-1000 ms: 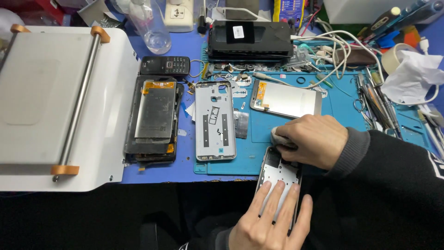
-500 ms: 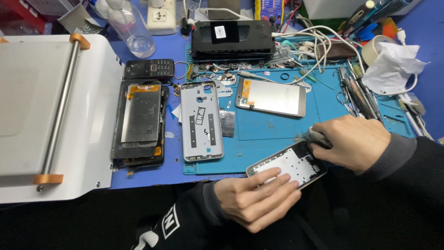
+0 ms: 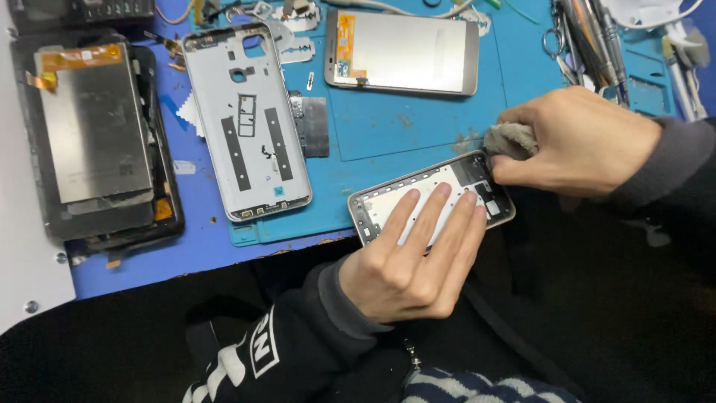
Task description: The recorder is cleaning and assembling internal components of a smartphone frame on a repair workbench.
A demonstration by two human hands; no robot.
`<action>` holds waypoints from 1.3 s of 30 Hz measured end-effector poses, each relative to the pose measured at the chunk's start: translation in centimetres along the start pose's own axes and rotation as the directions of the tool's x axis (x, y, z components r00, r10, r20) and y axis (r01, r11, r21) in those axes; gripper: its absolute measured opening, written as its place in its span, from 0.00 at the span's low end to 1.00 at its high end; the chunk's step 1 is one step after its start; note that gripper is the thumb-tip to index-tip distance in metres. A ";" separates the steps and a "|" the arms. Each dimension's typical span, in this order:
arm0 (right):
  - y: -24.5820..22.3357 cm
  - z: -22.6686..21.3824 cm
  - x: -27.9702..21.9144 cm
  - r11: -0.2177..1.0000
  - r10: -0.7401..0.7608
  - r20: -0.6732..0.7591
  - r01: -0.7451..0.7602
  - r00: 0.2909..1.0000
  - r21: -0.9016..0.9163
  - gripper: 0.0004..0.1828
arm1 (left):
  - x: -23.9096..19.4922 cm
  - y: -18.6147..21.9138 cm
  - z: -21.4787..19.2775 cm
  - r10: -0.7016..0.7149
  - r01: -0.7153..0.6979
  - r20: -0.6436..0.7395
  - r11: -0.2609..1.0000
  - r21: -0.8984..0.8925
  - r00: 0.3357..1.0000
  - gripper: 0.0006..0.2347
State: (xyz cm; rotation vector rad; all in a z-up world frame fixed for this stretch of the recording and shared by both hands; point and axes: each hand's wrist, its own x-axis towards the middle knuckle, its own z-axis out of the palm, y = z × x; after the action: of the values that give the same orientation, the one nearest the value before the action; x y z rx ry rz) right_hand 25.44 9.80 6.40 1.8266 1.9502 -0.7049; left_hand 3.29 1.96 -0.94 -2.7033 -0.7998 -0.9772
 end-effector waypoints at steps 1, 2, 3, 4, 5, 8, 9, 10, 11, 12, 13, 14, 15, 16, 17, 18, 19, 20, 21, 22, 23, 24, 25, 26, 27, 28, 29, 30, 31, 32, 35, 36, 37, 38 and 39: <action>0.7 0.5 0.2 0.999 0.027 0.037 -0.025 0.999 -0.043 0.20 | -0.3 -0.4 0.1 0.047 -0.047 -0.014 0.999 -0.021 0.999 0.14; 1.3 0.9 0.3 0.995 0.054 0.074 -0.048 0.996 -0.087 0.20 | -0.6 -0.9 0.2 0.093 -0.094 -0.030 0.995 -0.041 0.995 0.13; 1.3 1.0 0.3 0.995 0.057 0.084 -0.050 0.995 -0.086 0.20 | -0.8 -1.1 0.5 0.089 -0.091 -0.026 0.995 -0.050 0.996 0.13; 1.3 1.1 0.2 0.994 0.035 0.077 -0.026 0.996 -0.107 0.21 | -1.1 -1.2 0.8 0.099 -0.102 -0.040 0.990 -0.102 0.994 0.13; 1.2 1.1 0.2 0.992 0.012 0.068 -0.003 0.998 -0.128 0.21 | -1.3 -1.5 1.2 0.109 -0.117 -0.056 0.982 -0.151 0.992 0.12; -0.4 0.4 -0.2 0.986 0.085 0.091 -0.070 0.992 -0.152 0.23 | -1.2 -1.4 1.0 0.075 -0.082 -0.039 0.974 -0.211 0.996 0.12; -0.2 0.4 -0.2 0.986 0.087 0.094 -0.072 0.992 -0.153 0.23 | -1.1 -1.4 0.9 0.073 -0.080 -0.039 0.973 -0.215 0.997 0.12; -0.1 0.5 -0.2 0.985 0.087 0.093 -0.072 0.992 -0.159 0.23 | -1.0 -1.4 0.8 0.071 -0.077 -0.035 0.974 -0.215 0.997 0.12; 0.0 0.6 -0.2 0.984 0.085 0.092 -0.069 0.992 -0.166 0.23 | -0.9 -1.4 0.6 0.066 -0.071 -0.031 0.974 -0.214 0.997 0.12; -0.2 0.4 -0.2 0.984 0.085 0.096 -0.068 0.992 -0.168 0.23 | -0.9 -1.4 0.5 0.063 -0.068 -0.030 0.974 -0.215 0.998 0.12; -0.5 0.2 -0.2 0.981 0.074 0.076 -0.059 0.994 -0.185 0.21 | -0.8 -1.4 0.5 0.058 -0.061 -0.022 0.973 -0.224 0.998 0.12; -0.8 0.0 -0.2 0.978 0.062 0.057 -0.049 0.996 -0.202 0.20 | -0.8 -1.4 0.4 0.053 -0.055 -0.015 0.971 -0.233 0.998 0.12; -0.4 0.1 0.1 0.978 0.062 0.059 -0.048 0.996 -0.203 0.20 | -0.7 -1.5 0.4 0.051 -0.053 -0.014 0.971 -0.234 0.999 0.12; 0.1 0.2 0.5 0.976 0.030 0.044 -0.020 0.999 -0.215 0.19 | -0.7 -1.6 0.4 0.043 -0.045 -0.010 0.966 -0.254 0.999 0.12; 0.5 0.3 0.9 0.973 0.000 0.029 0.007 1.000 -0.229 0.19 | -0.7 -1.7 0.4 0.035 -0.036 -0.009 0.961 -0.276 0.999 0.12; 1.4 0.4 1.1 0.973 0.002 0.032 0.006 1.000 -0.232 0.19 | -0.7 -1.8 0.5 0.032 -0.034 -0.011 0.960 -0.278 0.999 0.12; 2.3 0.6 1.4 0.964 -0.142 -0.005 0.137 0.990 -0.227 0.19 | -0.8 -2.0 0.5 0.032 -0.034 -0.013 0.956 -0.290 0.999 0.12; 3.1 0.8 1.7 0.937 -0.282 -0.040 0.266 0.959 -0.227 0.20 | -0.8 -2.1 0.5 0.032 -0.035 -0.016 0.952 -0.303 0.999 0.12; 3.1 0.7 1.8 0.936 -0.284 -0.037 0.269 0.958 -0.229 0.20 | -0.9 -2.2 0.6 0.027 -0.030 -0.016 0.953 -0.302 1.000 0.12; 3.2 0.5 2.0 0.881 -0.392 -0.026 0.366 0.920 -0.300 0.20 | -1.0 -2.3 0.6 0.016 -0.021 -0.019 0.945 -0.326 1.000 0.11; 3.2 0.4 2.1 0.810 -0.493 -0.006 0.456 0.870 -0.369 0.20 | -1.0 -2.3 0.7 0.006 -0.013 -0.022 0.937 -0.349 1.000 0.11; 3.2 0.4 2.1 0.808 -0.494 -0.002 0.458 0.870 -0.370 0.20 | -1.0 -2.4 0.6 0.002 -0.010 -0.022 0.937 -0.349 1.000 0.11; 3.1 0.4 2.2 0.750 -0.553 0.008 0.502 0.833 -0.430 0.19 | -0.9 -2.4 0.5 -0.003 -0.004 -0.019 0.934 -0.357 1.000 0.11; 3.1 0.4 2.2 0.685 -0.610 0.022 0.541 0.792 -0.487 0.19 | -0.9 -2.4 0.5 -0.008 0.002 -0.016 0.931 -0.366 1.000 0.10; 3.3 0.5 2.4 0.685 -0.610 0.023 0.542 0.792 -0.488 0.19 | -0.9 -2.4 0.4 -0.010 0.003 -0.017 0.931 -0.365 1.000 0.10; 3.5 0.7 2.6 0.643 -0.684 -0.014 0.594 0.729 -0.482 0.18 | -0.9 -2.3 0.4 -0.010 0.002 -0.018 0.933 -0.361 1.000 0.11; 3.8 0.9 2.7 0.599 -0.749 -0.053 0.641 0.660 -0.480 0.16 | -0.9 -2.2 0.5 -0.011 0.003 -0.021 0.934 -0.358 1.000 0.11; 4.1 0.9 2.5 0.599 -0.748 -0.050 0.640 0.662 -0.481 0.16 | -0.9 -2.1 0.6 -0.013 0.004 -0.023 0.933 -0.360 1.000 0.11; 4.3 0.9 2.4 0.610 -0.731 -0.043 0.625 0.681 -0.486 0.16 | -0.9 -2.1 0.5 -0.022 0.012 -0.024 0.932 -0.362 0.999 0.10; 4.4 0.8 2.4 0.621 -0.714 -0.036 0.610 0.699 -0.492 0.17 | -1.0 -2.2 0.5 -0.032 0.020 -0.025 0.932 -0.363 0.999 0.10; 4.3 1.2 2.3 0.636 -0.686 -0.046 0.568 0.726 -0.522 0.18 | -0.9 -2.3 0.4 -0.024 0.017 -0.015 0.931 -0.366 1.000 0.11; 4.1 1.3 2.5 0.634 -0.689 -0.046 0.571 0.723 -0.522 0.18 | -1.0 -2.3 0.4 -0.025 0.019 -0.013 0.932 -0.363 1.000 0.11; 4.1 1.4 2.5 0.620 -0.719 -0.065 0.596 0.692 -0.510 0.18 | -1.0 -2.2 0.5 -0.024 0.016 -0.018 0.931 -0.366 1.000 0.11; 4.0 1.5 2.6 0.604 -0.747 -0.084 0.620 0.660 -0.500 0.18 | -1.0 -2.2 0.6 -0.023 0.013 -0.023 0.929 -0.369 0.999 0.11; 4.3 1.3 2.4 0.602 -0.748 -0.081 0.622 0.659 -0.501 0.18 | -0.9 -2.2 0.6 -0.027 0.016 -0.023 0.930 -0.368 0.999 0.11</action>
State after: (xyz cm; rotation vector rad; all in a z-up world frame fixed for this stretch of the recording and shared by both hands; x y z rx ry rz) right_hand 29.38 11.11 3.48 0.8776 2.7759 -0.1422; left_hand 1.87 3.60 -2.10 -2.9861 -0.7011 -1.2828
